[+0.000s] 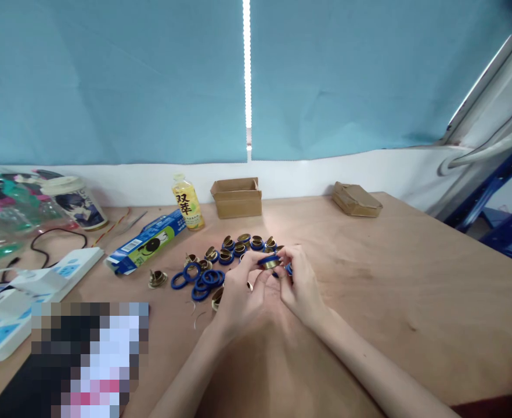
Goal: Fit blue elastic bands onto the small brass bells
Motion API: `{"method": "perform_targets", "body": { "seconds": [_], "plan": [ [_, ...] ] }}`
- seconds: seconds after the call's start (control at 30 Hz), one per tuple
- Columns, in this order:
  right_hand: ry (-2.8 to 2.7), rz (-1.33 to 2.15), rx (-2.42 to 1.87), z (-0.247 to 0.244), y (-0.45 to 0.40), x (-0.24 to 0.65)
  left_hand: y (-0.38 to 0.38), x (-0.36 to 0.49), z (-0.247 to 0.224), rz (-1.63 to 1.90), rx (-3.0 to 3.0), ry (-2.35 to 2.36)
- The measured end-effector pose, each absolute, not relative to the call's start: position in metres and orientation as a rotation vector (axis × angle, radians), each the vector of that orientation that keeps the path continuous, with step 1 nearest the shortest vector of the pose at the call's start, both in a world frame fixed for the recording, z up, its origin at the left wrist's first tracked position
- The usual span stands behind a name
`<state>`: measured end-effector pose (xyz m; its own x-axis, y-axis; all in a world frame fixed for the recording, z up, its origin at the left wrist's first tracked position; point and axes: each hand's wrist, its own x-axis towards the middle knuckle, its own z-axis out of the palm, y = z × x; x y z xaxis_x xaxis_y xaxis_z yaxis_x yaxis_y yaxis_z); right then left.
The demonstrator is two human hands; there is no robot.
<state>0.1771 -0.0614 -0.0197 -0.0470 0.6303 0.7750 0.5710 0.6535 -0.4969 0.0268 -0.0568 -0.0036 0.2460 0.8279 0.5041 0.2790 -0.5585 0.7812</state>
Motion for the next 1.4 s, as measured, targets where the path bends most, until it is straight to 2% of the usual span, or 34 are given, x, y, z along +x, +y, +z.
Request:
{"method": "perform_targets", "body": {
  "seconds": [0.5,0.73,1.07,1.4],
  "plan": [
    [-1.78,0.093,-1.013,-0.024,-0.056,0.18,-0.055,0.028,-0.015,1.279,2.038,1.025],
    [-1.812,0.212,-0.963,-0.028,-0.053,0.181,-0.053,0.029,-0.017,1.309,2.202,1.241],
    [-1.75,0.15,-0.98,-0.023,-0.06,0.177,-0.057,0.029,-0.019,1.611,2.296,1.251],
    [-1.785,0.032,-0.934,-0.018,-0.062,0.181,-0.059,0.032,-0.015,1.545,2.137,1.274]
  ]
}}
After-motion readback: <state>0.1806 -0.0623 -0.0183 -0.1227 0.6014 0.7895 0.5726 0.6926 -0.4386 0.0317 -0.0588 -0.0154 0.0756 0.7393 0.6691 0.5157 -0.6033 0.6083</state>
